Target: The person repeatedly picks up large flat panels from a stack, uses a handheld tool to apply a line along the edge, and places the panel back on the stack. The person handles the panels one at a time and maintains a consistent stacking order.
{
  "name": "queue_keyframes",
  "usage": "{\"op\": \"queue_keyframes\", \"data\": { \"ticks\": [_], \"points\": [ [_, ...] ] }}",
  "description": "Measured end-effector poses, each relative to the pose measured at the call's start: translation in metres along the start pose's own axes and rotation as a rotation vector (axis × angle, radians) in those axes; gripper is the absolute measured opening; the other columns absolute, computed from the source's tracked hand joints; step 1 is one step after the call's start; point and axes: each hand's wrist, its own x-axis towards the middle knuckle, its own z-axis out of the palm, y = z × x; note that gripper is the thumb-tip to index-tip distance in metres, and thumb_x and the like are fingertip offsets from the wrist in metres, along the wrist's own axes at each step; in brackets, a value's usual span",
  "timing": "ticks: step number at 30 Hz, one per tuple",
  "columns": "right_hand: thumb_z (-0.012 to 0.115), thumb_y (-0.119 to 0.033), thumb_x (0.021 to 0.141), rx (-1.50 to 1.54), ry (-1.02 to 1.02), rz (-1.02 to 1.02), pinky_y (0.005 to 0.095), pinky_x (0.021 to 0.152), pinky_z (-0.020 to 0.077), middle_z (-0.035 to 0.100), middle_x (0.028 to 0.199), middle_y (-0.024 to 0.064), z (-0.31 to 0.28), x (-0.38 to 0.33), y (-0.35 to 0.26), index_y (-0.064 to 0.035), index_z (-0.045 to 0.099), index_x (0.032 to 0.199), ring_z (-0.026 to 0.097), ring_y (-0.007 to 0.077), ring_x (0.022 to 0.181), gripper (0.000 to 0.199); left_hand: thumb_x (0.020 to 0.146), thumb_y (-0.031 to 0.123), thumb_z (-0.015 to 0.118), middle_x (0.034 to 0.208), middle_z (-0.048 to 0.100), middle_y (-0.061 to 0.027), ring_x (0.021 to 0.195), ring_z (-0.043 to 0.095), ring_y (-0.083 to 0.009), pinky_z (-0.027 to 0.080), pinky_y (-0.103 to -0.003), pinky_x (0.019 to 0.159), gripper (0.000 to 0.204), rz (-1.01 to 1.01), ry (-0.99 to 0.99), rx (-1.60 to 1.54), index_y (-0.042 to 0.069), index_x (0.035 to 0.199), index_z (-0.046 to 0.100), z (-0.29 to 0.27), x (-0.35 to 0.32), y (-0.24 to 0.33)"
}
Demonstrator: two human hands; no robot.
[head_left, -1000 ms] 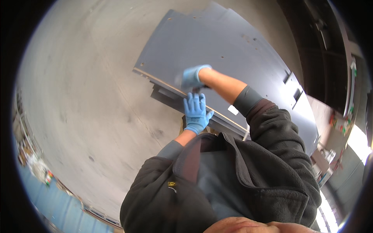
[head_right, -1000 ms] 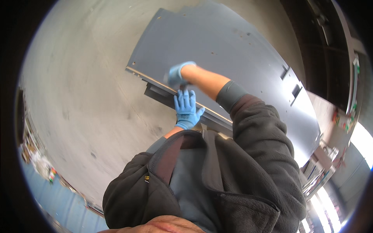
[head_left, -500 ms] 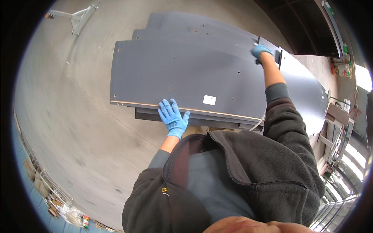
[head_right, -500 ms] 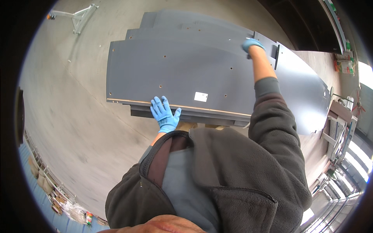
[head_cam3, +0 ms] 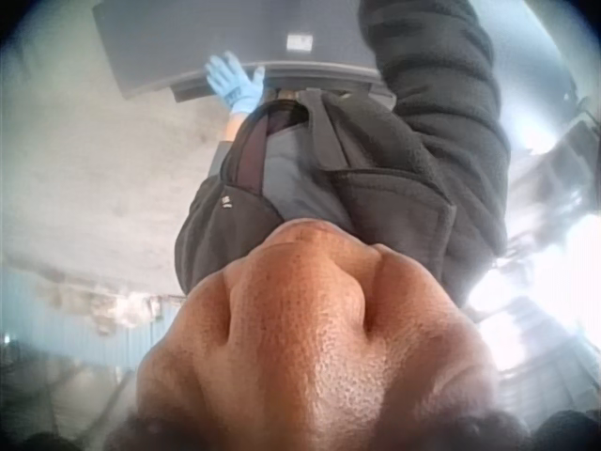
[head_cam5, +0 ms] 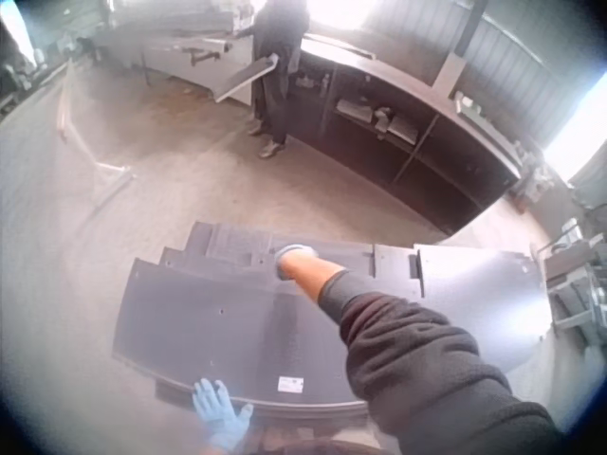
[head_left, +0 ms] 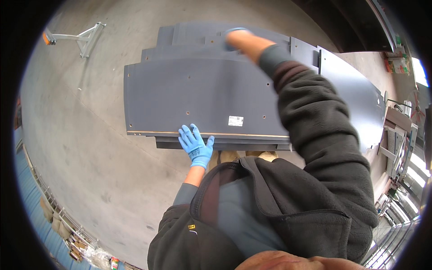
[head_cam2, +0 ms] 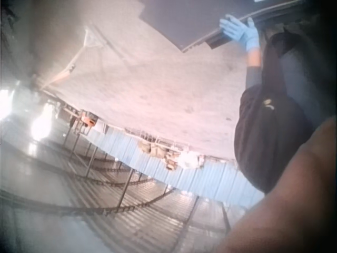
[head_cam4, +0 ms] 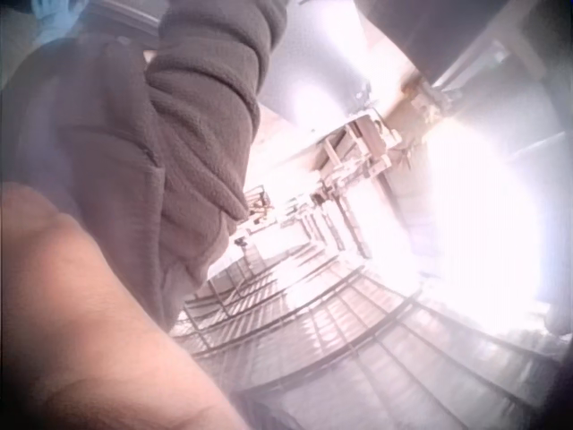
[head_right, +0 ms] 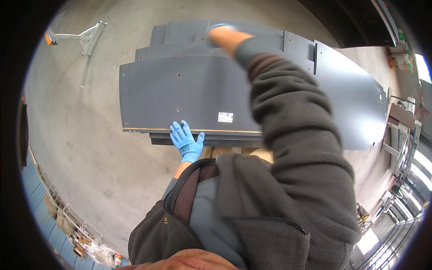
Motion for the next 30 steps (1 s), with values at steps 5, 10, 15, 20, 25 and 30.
{"op": "queue_keyframes", "data": {
  "ticks": [5,10,15,20,25,30],
  "points": [
    [0.063,-0.029,0.103,-0.293,-0.146,0.662,0.0464,0.099,0.0545,0.07,0.142,0.0024,0.083,-0.107,0.224,-0.0235,0.07,0.144,0.068,0.026,0.125,0.042,0.093,0.064,0.068,0.172,0.02,-0.0335,0.161,0.017,-0.0525,0.013,-0.066,0.129,0.104,-0.01,-0.016,0.006,0.001,0.166,0.029,0.002,0.001,-0.001],
    [0.065,-0.035,0.104,-0.473,-0.221,0.682,0.0465,0.097,0.056,0.068,0.147,-0.0028,0.087,-0.108,0.215,-0.0283,0.068,0.147,0.066,0.0207,0.132,0.044,0.092,0.065,0.069,0.172,0.02,-0.0335,0.16,0.018,-0.0529,0.015,-0.066,0.129,0.107,-0.012,-0.034,0.049,0.001,0.167,0.027,0.003,0.003,0.001],
    [0.055,-0.027,0.104,0.171,-0.11,-0.022,0.0498,0.096,0.0571,0.075,0.128,0.0149,0.034,-0.035,0.042,-0.0057,0.077,0.125,0.076,0.0308,0.103,0.037,0.092,0.065,0.068,0.172,0.019,-0.0337,0.16,0.017,-0.0532,0.016,-0.066,0.128,0.107,0.01,-0.01,0.065,0.002,0.168,0.026,0.005,0.002,0.0],
    [0.052,-0.026,0.104,0.39,-0.004,-0.1,0.0512,0.095,0.0572,0.077,0.123,0.015,-0.01,-0.045,-0.002,-0.0014,0.074,0.124,0.077,0.0291,0.099,0.039,0.093,0.068,0.063,0.174,0.018,-0.0312,0.162,0.016,-0.0502,0.016,-0.063,0.129,0.107,-0.002,-0.029,0.115,0.003,0.169,0.024,0.011,0.001,-0.001],
    [0.062,-0.016,0.102,0.115,0.094,0.519,0.0521,0.107,0.0532,0.071,0.142,0.0103,0.021,-0.074,0.168,-0.0135,0.076,0.136,0.067,0.0322,0.132,0.036,0.092,0.065,0.068,0.172,0.021,-0.0323,0.159,0.021,-0.0526,0.02,-0.064,0.128,0.107,0.031,0.043,0.135,0.002,0.168,0.026,0.013,0.0,0.0],
    [0.072,-0.017,0.099,-0.017,0.049,0.68,0.0585,0.106,0.0522,0.069,0.146,0.0092,0.094,-0.091,0.251,-0.0151,0.076,0.136,0.066,0.0339,0.134,0.037,0.093,0.064,0.068,0.172,0.021,-0.032,0.159,0.021,-0.0529,0.021,-0.064,0.128,0.107,0.043,0.061,0.13,0.002,0.168,0.025,0.013,0.0,0.0]
  ]
}}
